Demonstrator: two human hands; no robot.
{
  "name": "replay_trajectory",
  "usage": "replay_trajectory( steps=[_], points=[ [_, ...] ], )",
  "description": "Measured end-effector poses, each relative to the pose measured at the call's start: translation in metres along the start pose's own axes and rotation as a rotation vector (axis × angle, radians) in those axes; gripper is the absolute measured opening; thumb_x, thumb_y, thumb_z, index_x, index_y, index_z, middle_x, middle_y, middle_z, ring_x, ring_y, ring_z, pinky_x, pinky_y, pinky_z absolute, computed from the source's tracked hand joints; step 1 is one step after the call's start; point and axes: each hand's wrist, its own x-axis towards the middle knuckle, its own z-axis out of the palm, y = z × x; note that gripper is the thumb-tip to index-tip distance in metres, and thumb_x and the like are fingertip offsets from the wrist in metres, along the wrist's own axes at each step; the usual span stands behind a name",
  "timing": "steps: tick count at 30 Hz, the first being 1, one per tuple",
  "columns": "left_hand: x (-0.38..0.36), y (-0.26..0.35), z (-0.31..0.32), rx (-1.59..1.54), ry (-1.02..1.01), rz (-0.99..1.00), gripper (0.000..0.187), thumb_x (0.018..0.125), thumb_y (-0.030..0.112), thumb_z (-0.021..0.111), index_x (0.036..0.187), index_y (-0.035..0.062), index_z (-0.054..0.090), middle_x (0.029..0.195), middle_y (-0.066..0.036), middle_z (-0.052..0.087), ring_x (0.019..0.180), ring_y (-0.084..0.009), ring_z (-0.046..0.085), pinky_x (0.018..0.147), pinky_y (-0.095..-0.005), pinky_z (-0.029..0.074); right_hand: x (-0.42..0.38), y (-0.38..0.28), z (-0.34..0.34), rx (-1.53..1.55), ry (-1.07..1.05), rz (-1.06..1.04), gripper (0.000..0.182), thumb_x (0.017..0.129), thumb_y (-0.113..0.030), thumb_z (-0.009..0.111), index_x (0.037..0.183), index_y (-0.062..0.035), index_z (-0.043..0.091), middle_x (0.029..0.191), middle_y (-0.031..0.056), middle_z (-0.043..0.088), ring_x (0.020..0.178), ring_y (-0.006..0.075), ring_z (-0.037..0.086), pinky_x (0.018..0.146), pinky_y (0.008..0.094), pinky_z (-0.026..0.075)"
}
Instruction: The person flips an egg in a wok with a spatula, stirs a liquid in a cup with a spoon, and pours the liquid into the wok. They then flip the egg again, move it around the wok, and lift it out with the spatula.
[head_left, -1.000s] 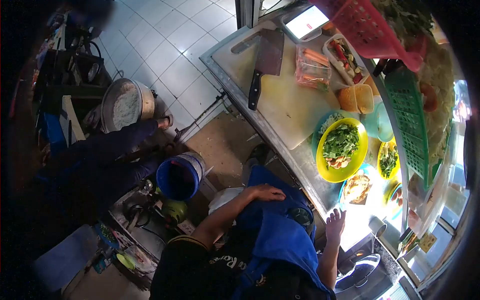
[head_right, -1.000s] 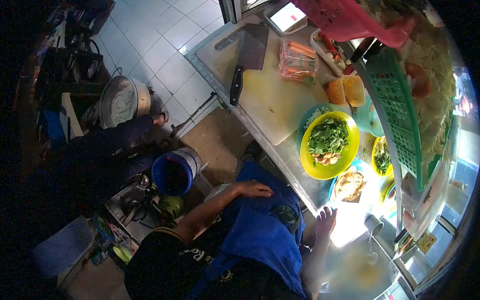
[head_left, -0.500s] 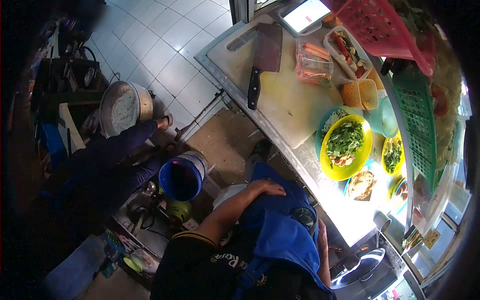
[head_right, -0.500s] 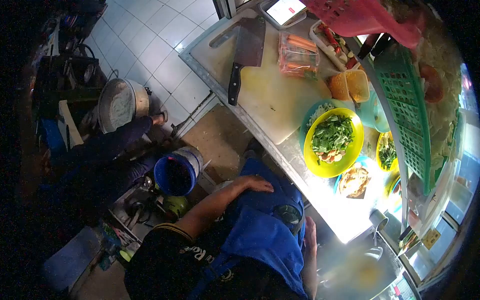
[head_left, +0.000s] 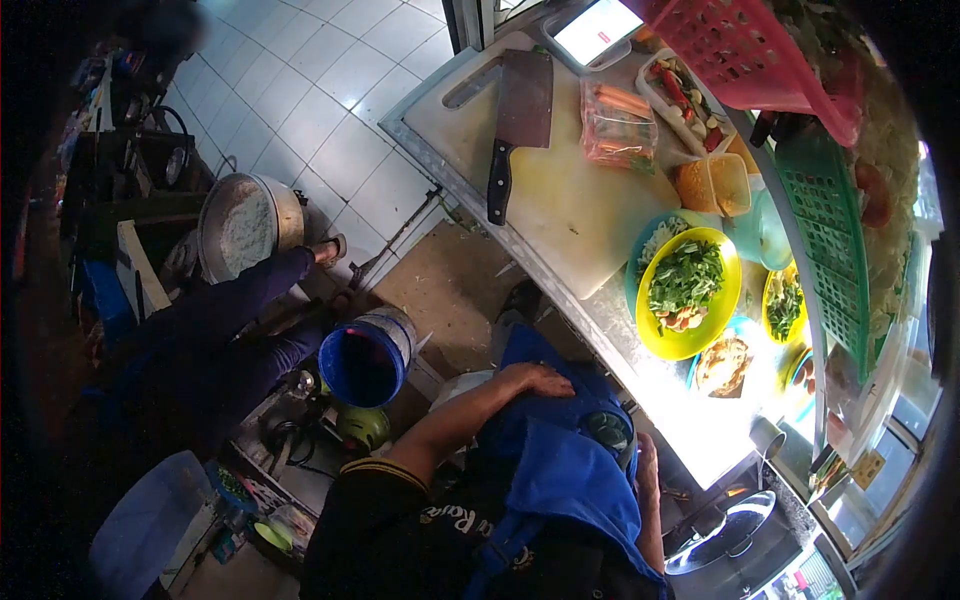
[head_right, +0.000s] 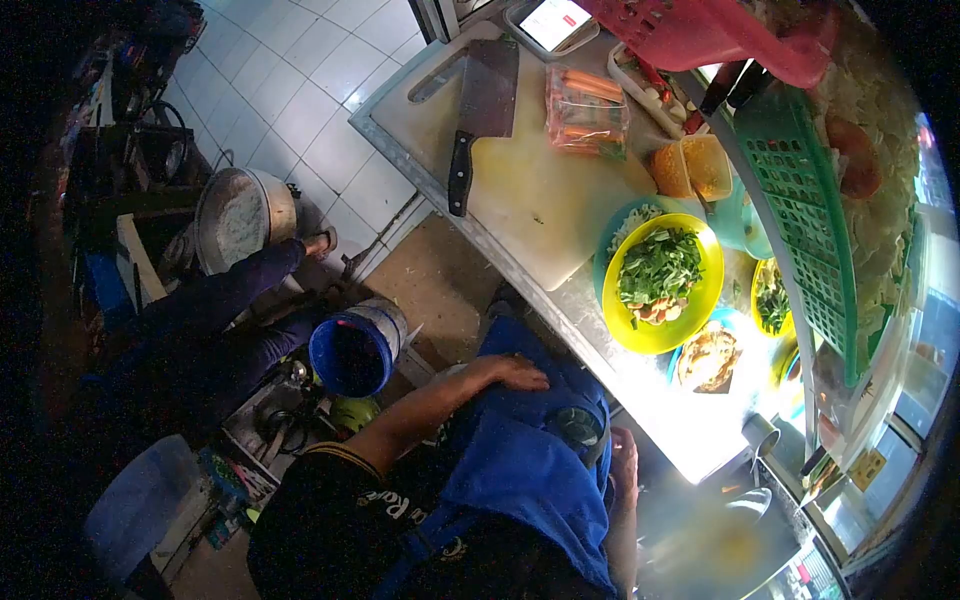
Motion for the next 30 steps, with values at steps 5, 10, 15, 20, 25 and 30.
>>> replay_trajectory(
  steps=[5, 10, 15, 20, 25, 30],
  points=[
    [-0.005, -0.001, -0.003, -0.047, 0.006, -0.041, 0.062, 0.102, 0.056, 0.031, 0.143, 0.0149, 0.051, 0.15, -0.01, 0.047, 0.137, -0.0338, 0.044, 0.116, -0.0442, 0.032, 0.001, -0.028, -0.005, 0.133, 0.022, 0.108, 0.044, 0.085, -0.015, 0.075, 0.125, -0.0073, 0.058, 0.083, 0.0086, 0.063, 0.071, 0.0157, 0.063, 0.062, 0.0322, 0.051],
    [-0.011, 0.003, -0.011, -0.029, -0.032, -0.062, 0.065, 0.101, 0.06, 0.031, 0.145, 0.0152, 0.049, 0.15, -0.013, 0.046, 0.138, -0.0351, 0.042, 0.116, -0.0463, 0.03, 0.005, -0.03, -0.005, 0.043, 0.042, 0.059, 0.049, 0.083, -0.013, 0.078, 0.126, -0.0072, 0.056, 0.087, 0.0082, 0.06, 0.065, 0.014, 0.058, 0.058, 0.0305, 0.05],
    [-0.005, -0.007, -0.004, -0.082, -0.035, -0.043, 0.069, 0.1, 0.063, 0.03, 0.147, 0.0156, 0.046, 0.152, -0.014, 0.043, 0.141, -0.0361, 0.039, 0.118, -0.0484, 0.026, 0.007, -0.018, -0.004, 0.056, 0.01, 0.108, 0.05, 0.083, -0.016, 0.078, 0.128, -0.007, 0.056, 0.091, 0.0099, 0.06, 0.071, 0.0179, 0.06, 0.063, 0.0335, 0.051],
    [-0.006, -0.009, -0.001, -0.028, 0.016, -0.075, 0.063, 0.1, 0.059, 0.032, 0.146, 0.0192, 0.047, 0.151, -0.007, 0.046, 0.137, -0.0315, 0.044, 0.115, -0.0436, 0.033, 0.012, 0.021, -0.001, -0.048, -0.058, 0.049, 0.048, 0.092, -0.01, 0.066, 0.137, -0.0046, 0.051, 0.109, 0.0148, 0.064, 0.088, 0.0202, 0.063, 0.071, 0.0323, 0.053],
    [0.006, -0.029, 0.005, -0.019, -0.024, 0.053, 0.068, 0.1, 0.062, 0.03, 0.147, 0.0153, 0.046, 0.154, -0.013, 0.041, 0.142, -0.0352, 0.037, 0.118, -0.0478, 0.026, 0.01, 0.006, -0.003, 0.057, -0.091, 0.115, 0.042, 0.097, -0.013, 0.058, 0.138, -0.0043, 0.052, 0.125, 0.0188, 0.06, 0.102, 0.0258, 0.061, 0.085, 0.0385, 0.051],
    [0.003, -0.016, 0.001, -0.038, -0.011, -0.042, 0.066, 0.101, 0.06, 0.031, 0.146, 0.0151, 0.048, 0.153, -0.012, 0.042, 0.14, -0.0352, 0.04, 0.117, -0.048, 0.029, 0.011, -0.031, -0.011, -0.071, -0.108, 0.11, 0.045, 0.095, -0.015, 0.059, 0.138, -0.0036, 0.052, 0.133, 0.0208, 0.056, 0.117, 0.0313, 0.056, 0.098, 0.0421, 0.045]
  ],
)
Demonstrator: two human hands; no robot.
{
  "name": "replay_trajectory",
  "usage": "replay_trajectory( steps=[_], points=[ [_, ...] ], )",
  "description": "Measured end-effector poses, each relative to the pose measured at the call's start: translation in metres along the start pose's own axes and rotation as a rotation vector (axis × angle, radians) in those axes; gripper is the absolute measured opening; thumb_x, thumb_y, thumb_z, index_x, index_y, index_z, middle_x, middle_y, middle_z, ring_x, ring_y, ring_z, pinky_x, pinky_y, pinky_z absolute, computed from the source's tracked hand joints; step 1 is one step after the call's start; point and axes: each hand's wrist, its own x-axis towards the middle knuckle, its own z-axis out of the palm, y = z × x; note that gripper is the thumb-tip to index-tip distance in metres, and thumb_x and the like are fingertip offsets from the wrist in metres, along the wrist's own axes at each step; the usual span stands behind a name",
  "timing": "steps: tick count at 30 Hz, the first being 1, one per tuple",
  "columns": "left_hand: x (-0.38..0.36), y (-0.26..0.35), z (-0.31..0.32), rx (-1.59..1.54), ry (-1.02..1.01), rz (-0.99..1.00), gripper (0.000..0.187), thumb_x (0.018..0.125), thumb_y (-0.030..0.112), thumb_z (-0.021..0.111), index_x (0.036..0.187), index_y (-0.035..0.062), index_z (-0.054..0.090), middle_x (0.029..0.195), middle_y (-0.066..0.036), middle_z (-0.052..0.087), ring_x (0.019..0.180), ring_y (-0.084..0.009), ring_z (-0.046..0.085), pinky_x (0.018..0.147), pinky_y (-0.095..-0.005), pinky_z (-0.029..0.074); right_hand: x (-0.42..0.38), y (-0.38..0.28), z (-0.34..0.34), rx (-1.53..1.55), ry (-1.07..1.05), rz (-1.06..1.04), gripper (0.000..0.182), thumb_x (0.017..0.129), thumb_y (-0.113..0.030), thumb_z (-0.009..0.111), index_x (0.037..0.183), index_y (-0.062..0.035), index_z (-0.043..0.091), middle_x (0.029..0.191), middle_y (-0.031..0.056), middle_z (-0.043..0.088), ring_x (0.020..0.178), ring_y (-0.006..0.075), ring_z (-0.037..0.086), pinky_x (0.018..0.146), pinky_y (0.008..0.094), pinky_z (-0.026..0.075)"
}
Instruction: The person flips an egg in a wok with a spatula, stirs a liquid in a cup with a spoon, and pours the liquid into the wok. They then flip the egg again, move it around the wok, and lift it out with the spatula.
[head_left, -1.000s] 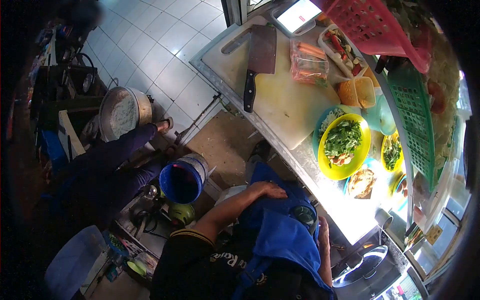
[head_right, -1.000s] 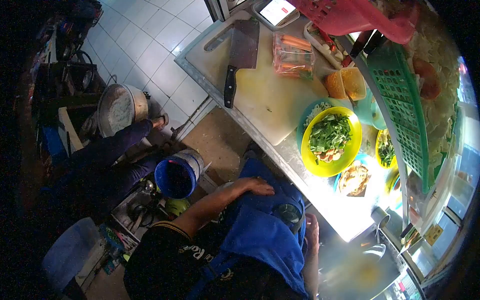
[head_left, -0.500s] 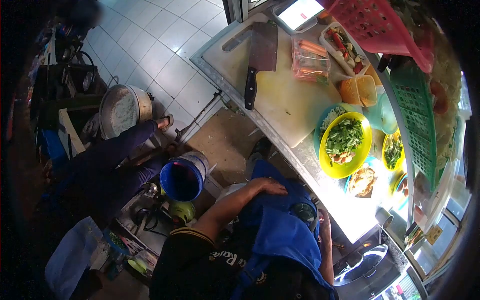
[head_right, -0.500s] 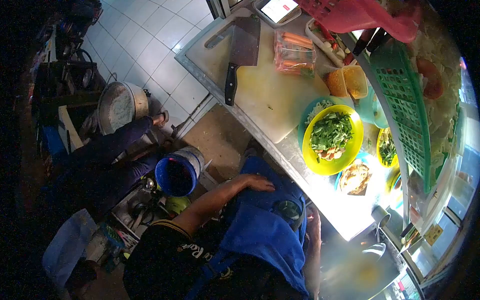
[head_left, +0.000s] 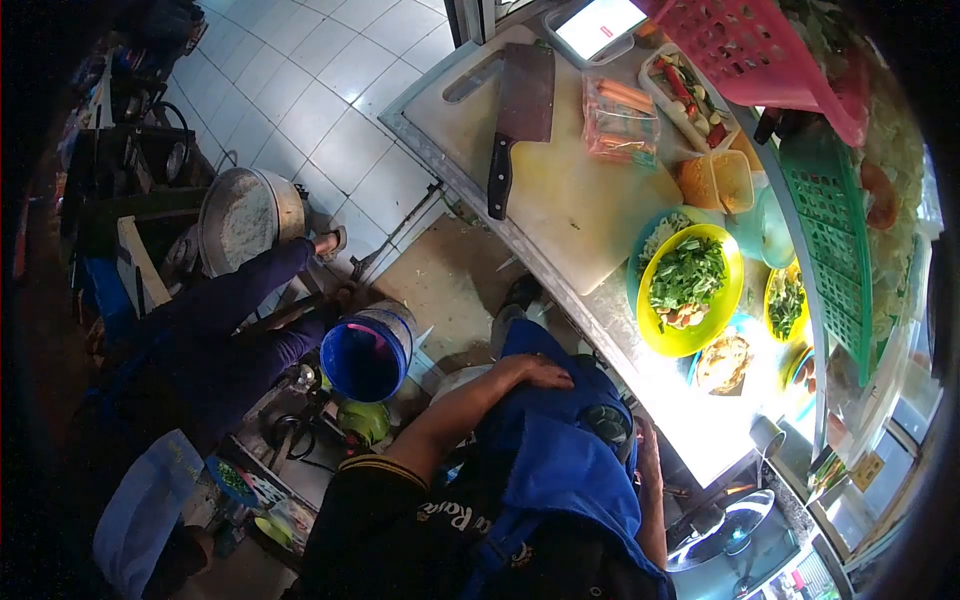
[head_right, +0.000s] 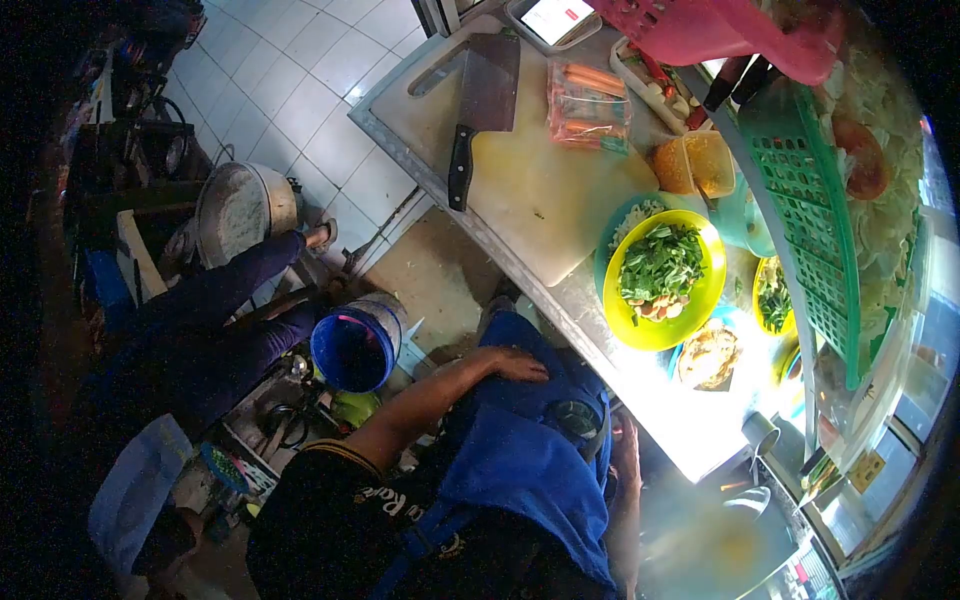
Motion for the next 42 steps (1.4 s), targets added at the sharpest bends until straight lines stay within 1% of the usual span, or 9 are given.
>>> replay_trajectory(
  steps=[2, 4, 18, 23, 27, 29, 34, 39, 42],
  points=[
    [-0.005, 0.006, -0.006, -0.06, -0.035, -0.002, 0.066, 0.101, 0.061, 0.032, 0.146, 0.0156, 0.047, 0.152, -0.012, 0.044, 0.14, -0.0349, 0.039, 0.117, -0.0468, 0.028, 0.003, 0.008, 0.004, 0.005, -0.007, 0.021, 0.046, 0.094, -0.016, 0.061, 0.137, -0.0034, 0.052, 0.133, 0.0213, 0.056, 0.121, 0.0321, 0.054, 0.101, 0.0422, 0.043],
    [-0.001, -0.003, 0.001, -0.038, -0.006, 0.018, 0.066, 0.1, 0.062, 0.032, 0.146, 0.016, 0.047, 0.152, -0.012, 0.044, 0.141, -0.0348, 0.039, 0.118, -0.0463, 0.027, 0.003, 0.016, 0.009, 0.045, 0.082, -0.07, 0.063, 0.076, -0.026, 0.081, 0.131, -0.0075, 0.057, 0.109, 0.0178, 0.061, 0.101, 0.031, 0.057, 0.088, 0.0418, 0.048],
    [0.007, -0.003, -0.002, 0.027, -0.06, -0.034, 0.071, 0.099, 0.065, 0.027, 0.149, 0.018, 0.043, 0.156, -0.01, 0.038, 0.144, -0.0333, 0.034, 0.121, -0.0471, 0.021, 0.007, 0.014, 0.011, 0.119, 0.081, -0.024, 0.049, 0.08, -0.022, 0.078, 0.123, -0.0065, 0.063, 0.107, 0.0137, 0.067, 0.09, 0.0247, 0.062, 0.082, 0.0379, 0.051],
    [0.01, 0.001, -0.004, 0.068, -0.079, -0.033, 0.061, 0.101, 0.056, 0.033, 0.149, 0.0199, 0.043, 0.156, -0.006, 0.039, 0.141, -0.0328, 0.039, 0.116, -0.0447, 0.03, 0.002, 0.003, 0.008, 0.225, 0.022, 0.111, 0.046, 0.08, -0.016, 0.077, 0.123, -0.0061, 0.063, 0.104, 0.0121, 0.068, 0.089, 0.0214, 0.063, 0.081, 0.0363, 0.051],
    [0.017, -0.01, 0.001, 0.066, -0.105, 0.04, 0.061, 0.101, 0.057, 0.033, 0.149, 0.0204, 0.043, 0.156, -0.007, 0.039, 0.141, -0.0321, 0.039, 0.117, -0.0444, 0.03, -0.003, 0.008, 0.013, 0.178, 0.069, -0.066, 0.042, 0.083, -0.013, 0.073, 0.122, -0.0036, 0.063, 0.102, 0.0121, 0.069, 0.09, 0.0205, 0.064, 0.079, 0.0349, 0.052],
    [0.015, -0.004, -0.003, 0.001, -0.108, -0.028, 0.07, 0.099, 0.065, 0.029, 0.15, 0.0179, 0.042, 0.156, -0.01, 0.038, 0.144, -0.0332, 0.034, 0.121, -0.0479, 0.02, -0.005, 0.007, 0.014, 0.13, 0.097, -0.134, 0.04, 0.084, -0.013, 0.072, 0.122, -0.0027, 0.063, 0.102, 0.0124, 0.069, 0.091, 0.0207, 0.064, 0.079, 0.0347, 0.052],
    [0.021, 0.002, -0.006, 0.042, -0.128, -0.063, 0.064, 0.1, 0.061, 0.031, 0.148, 0.0206, 0.045, 0.154, -0.01, 0.041, 0.142, -0.0317, 0.038, 0.117, -0.0439, 0.029, -0.002, 0.033, 0.024, 0.495, 0.011, 0.162, 0.041, 0.085, -0.014, 0.071, 0.123, -0.0012, 0.061, 0.106, 0.0132, 0.07, 0.094, 0.0215, 0.065, 0.083, 0.0348, 0.052],
    [0.037, -0.016, 0.004, 0.019, -0.141, -0.063, 0.067, 0.099, 0.063, 0.034, 0.147, 0.0173, 0.046, 0.151, -0.01, 0.046, 0.14, -0.0331, 0.041, 0.118, -0.046, 0.025, -0.01, 0.032, 0.027, 0.462, -0.008, 0.113, 0.042, 0.085, -0.015, 0.071, 0.124, -0.0014, 0.061, 0.108, 0.0142, 0.07, 0.099, 0.0224, 0.066, 0.084, 0.035, 0.052],
    [0.038, -0.02, 0.004, 0.023, -0.131, 0.12, 0.068, 0.098, 0.064, 0.035, 0.146, 0.0174, 0.047, 0.151, -0.01, 0.046, 0.139, -0.0334, 0.041, 0.118, -0.0447, 0.026, -0.021, 0.003, 0.019, 0.328, -0.005, 0.027, 0.043, 0.085, -0.017, 0.072, 0.124, -0.0012, 0.061, 0.11, 0.0148, 0.07, 0.1, 0.0232, 0.066, 0.084, 0.0354, 0.052]
  ],
)
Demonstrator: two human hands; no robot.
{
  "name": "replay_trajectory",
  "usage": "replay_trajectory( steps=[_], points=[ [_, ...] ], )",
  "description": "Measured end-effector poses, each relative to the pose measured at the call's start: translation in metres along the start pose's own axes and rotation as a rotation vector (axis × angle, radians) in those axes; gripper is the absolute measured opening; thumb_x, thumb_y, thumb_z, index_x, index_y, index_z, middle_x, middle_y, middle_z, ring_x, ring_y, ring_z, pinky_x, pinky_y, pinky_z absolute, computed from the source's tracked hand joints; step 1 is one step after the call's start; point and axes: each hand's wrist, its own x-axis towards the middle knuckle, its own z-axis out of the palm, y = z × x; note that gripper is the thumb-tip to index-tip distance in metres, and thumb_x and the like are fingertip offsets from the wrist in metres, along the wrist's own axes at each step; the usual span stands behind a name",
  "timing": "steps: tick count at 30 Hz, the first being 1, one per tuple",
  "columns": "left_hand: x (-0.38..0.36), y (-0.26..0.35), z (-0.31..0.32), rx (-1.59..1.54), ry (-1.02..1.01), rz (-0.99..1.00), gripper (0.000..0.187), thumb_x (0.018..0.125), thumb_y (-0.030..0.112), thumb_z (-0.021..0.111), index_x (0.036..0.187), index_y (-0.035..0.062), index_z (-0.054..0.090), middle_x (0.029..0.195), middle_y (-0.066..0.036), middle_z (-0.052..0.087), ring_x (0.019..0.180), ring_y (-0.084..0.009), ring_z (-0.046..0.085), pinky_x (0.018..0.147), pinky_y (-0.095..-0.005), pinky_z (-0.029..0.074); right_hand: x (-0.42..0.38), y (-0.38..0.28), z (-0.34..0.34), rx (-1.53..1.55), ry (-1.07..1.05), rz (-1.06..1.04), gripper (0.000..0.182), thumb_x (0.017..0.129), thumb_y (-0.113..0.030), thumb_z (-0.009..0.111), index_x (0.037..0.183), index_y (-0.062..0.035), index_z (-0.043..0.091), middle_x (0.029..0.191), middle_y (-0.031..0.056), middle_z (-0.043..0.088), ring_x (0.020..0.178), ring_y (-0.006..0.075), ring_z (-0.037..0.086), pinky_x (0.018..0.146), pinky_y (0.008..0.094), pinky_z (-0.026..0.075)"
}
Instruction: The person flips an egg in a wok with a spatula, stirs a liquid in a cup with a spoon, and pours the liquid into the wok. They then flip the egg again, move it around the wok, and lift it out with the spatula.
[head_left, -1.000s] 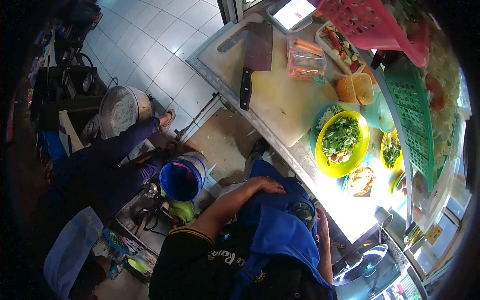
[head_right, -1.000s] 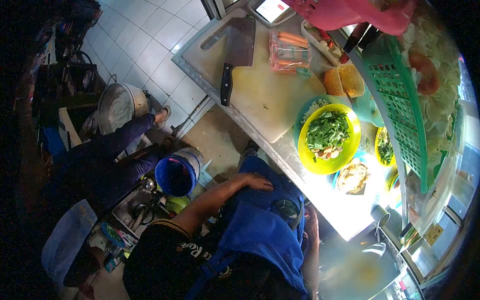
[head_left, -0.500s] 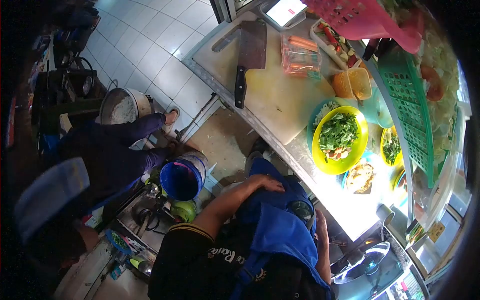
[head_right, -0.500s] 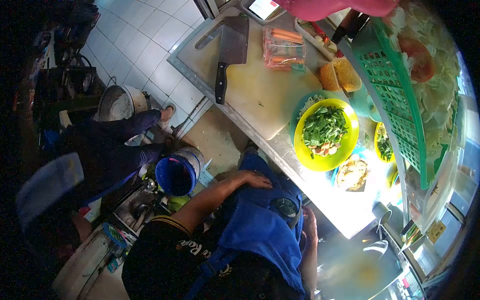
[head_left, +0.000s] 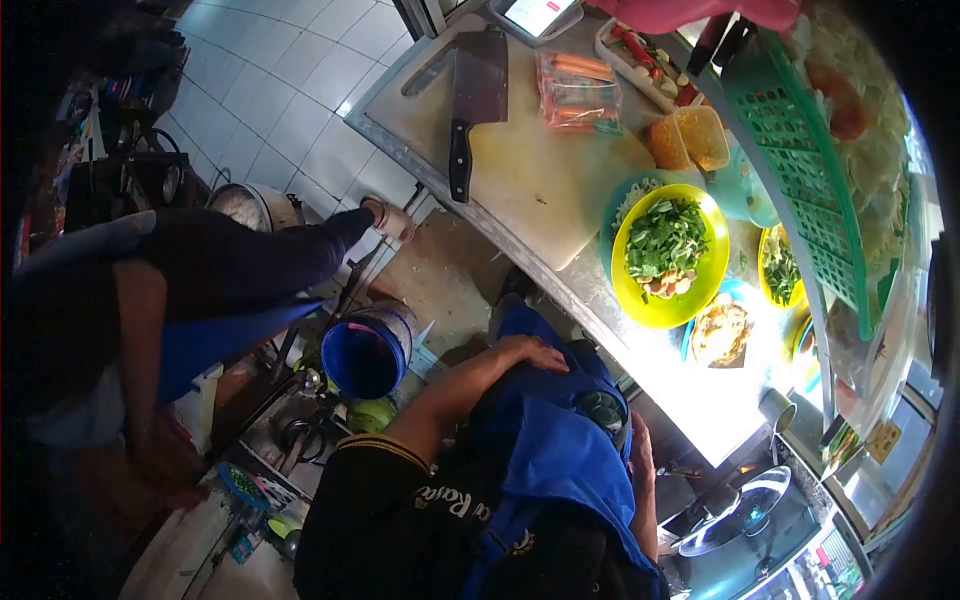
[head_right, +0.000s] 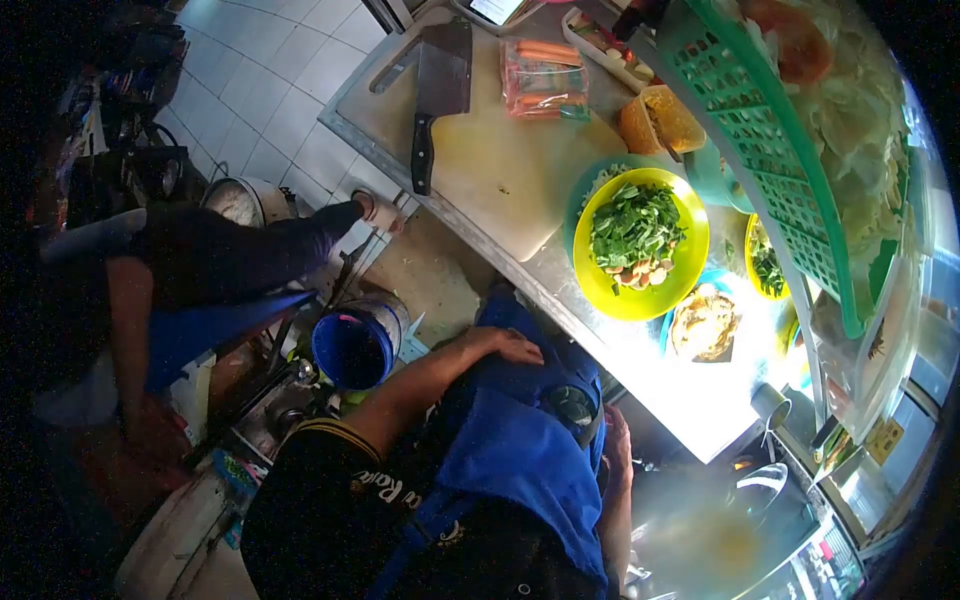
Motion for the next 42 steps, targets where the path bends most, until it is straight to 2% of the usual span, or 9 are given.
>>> replay_trajectory(
  steps=[2, 5, 8, 13, 20, 23, 28, 31, 42],
  points=[
    [-0.004, 0.019, -0.005, -0.003, -0.039, -0.238, 0.063, 0.099, 0.061, 0.033, 0.147, 0.0221, 0.046, 0.153, -0.006, 0.043, 0.14, -0.0316, 0.041, 0.116, -0.0446, 0.031, -0.005, -0.01, -0.002, -0.119, 0.008, -0.091, 0.043, 0.085, -0.018, 0.072, 0.124, -0.0009, 0.061, 0.11, 0.015, 0.07, 0.1, 0.0237, 0.066, 0.084, 0.0355, 0.052],
    [0.002, 0.017, 0.004, 0.028, 0.021, -0.224, 0.063, 0.098, 0.061, 0.035, 0.146, 0.0219, 0.047, 0.152, -0.005, 0.045, 0.139, -0.0314, 0.043, 0.116, -0.045, 0.032, 0.001, 0.015, -0.007, -0.194, 0.017, -0.082, 0.042, 0.086, -0.019, 0.071, 0.124, -0.0036, 0.061, 0.11, 0.0149, 0.071, 0.099, 0.0251, 0.067, 0.083, 0.0365, 0.053],
    [0.012, 0.014, 0.018, -0.004, 0.05, -0.313, 0.063, 0.098, 0.062, 0.036, 0.145, 0.0225, 0.049, 0.151, -0.005, 0.047, 0.138, -0.0314, 0.044, 0.116, -0.0451, 0.032, 0.015, 0.077, -0.018, 0.123, -0.011, 0.03, 0.041, 0.085, -0.018, 0.071, 0.124, -0.0075, 0.062, 0.104, 0.0116, 0.071, 0.091, 0.0223, 0.068, 0.077, 0.0349, 0.053],
    [0.023, 0.022, 0.034, 0.035, 0.067, -0.318, 0.064, 0.097, 0.063, 0.038, 0.143, 0.0207, 0.052, 0.148, -0.007, 0.05, 0.136, -0.0323, 0.045, 0.115, -0.0437, 0.033, 0.001, 0.066, -0.039, -0.133, 0.033, 0.031, 0.04, 0.084, -0.007, 0.066, 0.123, -0.0106, 0.063, 0.084, 0.0027, 0.062, 0.07, 0.0118, 0.059, 0.061, 0.0281, 0.05],
    [0.02, 0.065, 0.032, 0.067, 0.064, -0.353, 0.062, 0.099, 0.059, 0.041, 0.14, 0.0151, 0.055, 0.143, -0.009, 0.055, 0.134, -0.0314, 0.048, 0.113, -0.0411, 0.035, -0.007, 0.166, -0.041, 0.063, 0.063, 0.03, 0.041, 0.082, 0.0, 0.059, 0.122, -0.009, 0.063, 0.08, 0.0013, 0.059, 0.071, 0.0114, 0.058, 0.061, 0.0269, 0.049],
    [0.057, 0.012, 0.046, 0.089, 0.056, -0.278, 0.063, 0.098, 0.057, 0.045, 0.139, 0.0114, 0.056, 0.141, -0.012, 0.056, 0.134, -0.0318, 0.048, 0.112, -0.0397, 0.036, -0.013, 0.207, -0.031, 0.133, 0.111, -0.028, 0.041, 0.082, 0.0, 0.06, 0.123, -0.0057, 0.062, 0.083, 0.0018, 0.062, 0.075, 0.0117, 0.059, 0.065, 0.0288, 0.049],
    [-0.07, 0.261, 0.029, 0.087, 0.439, -0.005, 0.058, 0.098, 0.052, 0.049, 0.133, 0.0064, 0.06, 0.132, -0.017, 0.062, 0.125, -0.0311, 0.056, 0.107, -0.0344, 0.04, -0.032, 0.235, -0.025, 0.653, 0.066, 0.0, 0.045, 0.086, -0.018, 0.07, 0.127, -0.003, 0.059, 0.09, 0.0047, 0.067, 0.08, 0.0132, 0.061, 0.07, 0.0252, 0.047],
    [-0.073, 0.298, 0.035, 0.131, 0.418, -0.021, 0.06, 0.099, 0.054, 0.047, 0.133, 0.0064, 0.06, 0.133, -0.016, 0.062, 0.126, -0.0311, 0.056, 0.108, -0.0354, 0.04, -0.03, 0.267, -0.008, 0.626, 0.208, -0.232, 0.065, 0.086, -0.047, 0.074, 0.129, -0.0022, 0.057, 0.09, 0.0047, 0.067, 0.077, 0.0105, 0.059, 0.066, 0.0241, 0.045],
    [0.101, 0.149, 0.03, 0.24, 0.075, -0.444, 0.064, 0.1, 0.058, 0.041, 0.129, 0.0058, 0.063, 0.13, -0.013, 0.064, 0.124, -0.0307, 0.057, 0.107, -0.0379, 0.041, -0.102, 0.222, -0.05, 0.991, 0.534, -0.192, 0.04, 0.095, -0.021, 0.049, 0.132, -0.005, 0.054, 0.101, 0.0068, 0.064, 0.063, 0.009, 0.059, 0.054, 0.0232, 0.045]
  ],
)
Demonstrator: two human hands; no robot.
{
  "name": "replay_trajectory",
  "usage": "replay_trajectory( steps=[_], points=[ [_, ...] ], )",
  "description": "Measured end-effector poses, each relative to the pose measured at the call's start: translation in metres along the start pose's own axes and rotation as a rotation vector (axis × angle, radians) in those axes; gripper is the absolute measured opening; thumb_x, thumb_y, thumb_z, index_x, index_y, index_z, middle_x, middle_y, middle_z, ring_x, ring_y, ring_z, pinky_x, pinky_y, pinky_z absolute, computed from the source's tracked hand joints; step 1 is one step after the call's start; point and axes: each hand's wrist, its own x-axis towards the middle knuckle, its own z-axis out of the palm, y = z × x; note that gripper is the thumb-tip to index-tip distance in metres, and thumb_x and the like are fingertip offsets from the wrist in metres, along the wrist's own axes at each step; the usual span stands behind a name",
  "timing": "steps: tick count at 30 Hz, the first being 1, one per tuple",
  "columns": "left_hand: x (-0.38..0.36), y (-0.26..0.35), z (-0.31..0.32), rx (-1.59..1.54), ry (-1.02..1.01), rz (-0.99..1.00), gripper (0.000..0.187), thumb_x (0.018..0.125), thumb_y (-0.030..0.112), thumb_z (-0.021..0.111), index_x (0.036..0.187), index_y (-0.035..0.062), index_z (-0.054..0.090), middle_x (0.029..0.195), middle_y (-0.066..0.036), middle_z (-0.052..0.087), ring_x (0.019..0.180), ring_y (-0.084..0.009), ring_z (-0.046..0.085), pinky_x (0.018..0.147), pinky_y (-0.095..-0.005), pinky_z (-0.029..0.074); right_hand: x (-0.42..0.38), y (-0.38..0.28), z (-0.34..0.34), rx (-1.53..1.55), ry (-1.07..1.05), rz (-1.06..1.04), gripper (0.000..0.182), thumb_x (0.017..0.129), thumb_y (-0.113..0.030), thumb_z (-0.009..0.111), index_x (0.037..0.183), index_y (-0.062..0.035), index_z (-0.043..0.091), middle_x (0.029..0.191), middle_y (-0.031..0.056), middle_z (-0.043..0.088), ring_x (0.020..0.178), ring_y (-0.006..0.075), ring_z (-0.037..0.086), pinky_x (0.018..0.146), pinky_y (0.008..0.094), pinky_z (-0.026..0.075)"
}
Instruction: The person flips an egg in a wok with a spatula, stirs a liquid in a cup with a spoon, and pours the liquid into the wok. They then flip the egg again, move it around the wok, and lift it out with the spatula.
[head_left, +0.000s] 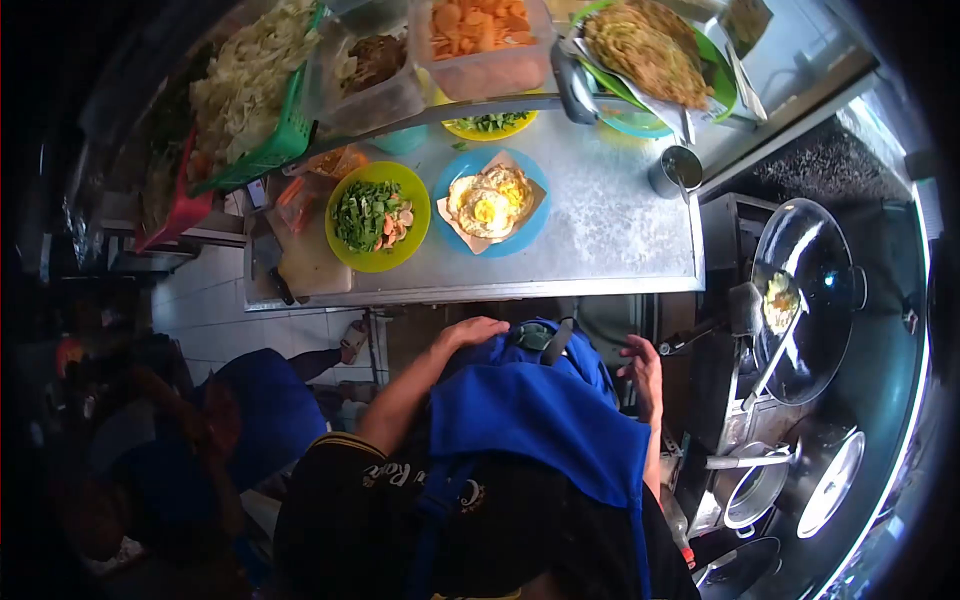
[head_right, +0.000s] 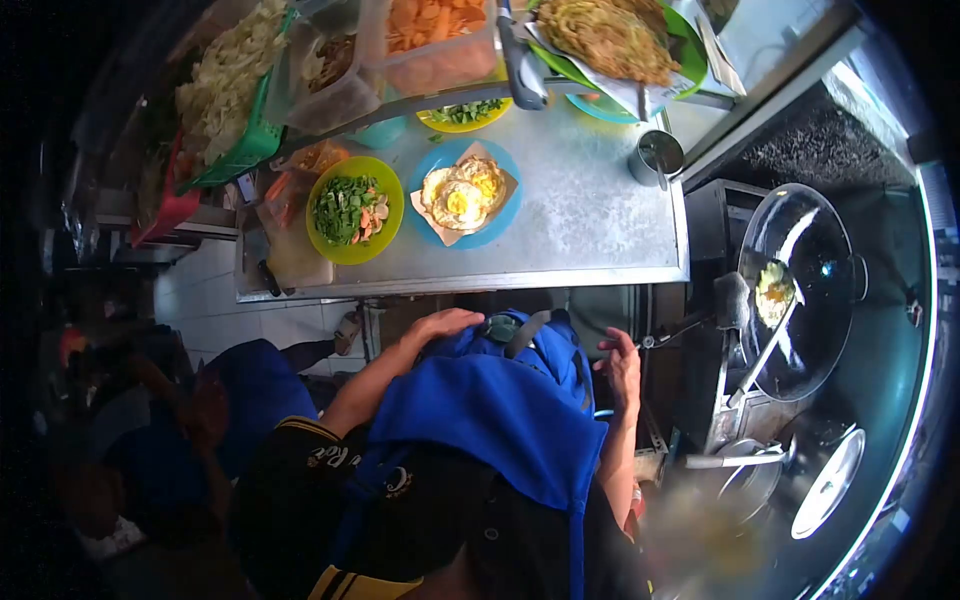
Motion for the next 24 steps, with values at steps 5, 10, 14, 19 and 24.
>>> replay_trajectory(
  steps=[5, 10, 14, 19, 24],
  points=[
    [-0.004, 0.057, 0.004, 0.152, 0.03, 0.001, 0.05, 0.1, 0.051, 0.046, 0.121, 0.0105, 0.067, 0.12, -0.014, 0.068, 0.115, -0.0293, 0.062, 0.1, -0.0386, 0.046, -0.001, 0.008, -0.031, 0.087, -0.078, 0.026, 0.05, 0.094, -0.028, 0.059, 0.138, -0.0067, 0.049, 0.107, 0.0058, 0.06, 0.073, 0.0122, 0.065, 0.064, 0.0236, 0.048],
    [0.015, 0.07, 0.009, 0.097, -0.021, -0.035, 0.034, 0.099, 0.029, 0.053, 0.122, 0.0068, 0.065, 0.112, -0.007, 0.071, 0.105, -0.0141, 0.062, 0.092, -0.0329, 0.049, -0.012, -0.008, -0.038, -0.015, 0.018, -0.056, 0.037, 0.094, -0.009, 0.055, 0.131, -0.0097, 0.058, 0.102, 0.0024, 0.062, 0.085, 0.0102, 0.059, 0.073, 0.0257, 0.049],
    [0.023, 0.069, 0.005, 0.075, 0.0, 0.184, 0.055, 0.104, 0.047, 0.044, 0.131, 0.0019, 0.06, 0.127, -0.013, 0.066, 0.12, -0.0219, 0.059, 0.105, -0.0323, 0.041, -0.029, -0.063, -0.031, -0.122, 0.167, -0.075, 0.026, 0.099, -0.018, 0.059, 0.12, -0.0061, 0.066, 0.095, 0.0069, 0.068, 0.086, 0.0118, 0.061, 0.078, 0.0269, 0.05],
    [0.005, 0.12, -0.012, 0.035, -0.041, 0.26, 0.054, 0.104, 0.042, 0.044, 0.135, -0.0016, 0.054, 0.135, -0.016, 0.059, 0.128, -0.0266, 0.054, 0.108, -0.0315, 0.039, -0.053, -0.094, -0.04, -0.128, 0.322, -0.131, 0.02, 0.1, -0.019, 0.057, 0.103, -0.0007, 0.064, 0.087, 0.0066, 0.066, 0.08, 0.0134, 0.062, 0.073, 0.0282, 0.05],
    [-0.038, 0.173, -0.043, 0.529, 0.004, 0.957, 0.056, 0.095, 0.011, 0.054, 0.147, 0.0002, 0.037, 0.146, -0.024, 0.045, 0.134, -0.0379, 0.046, 0.113, -0.0393, 0.036, -0.07, -0.123, -0.053, -0.146, 0.917, -0.431, 0.012, 0.098, -0.008, 0.055, 0.106, -0.004, 0.062, 0.091, 0.0103, 0.065, 0.084, 0.0188, 0.064, 0.075, 0.0322, 0.052]
  ],
)
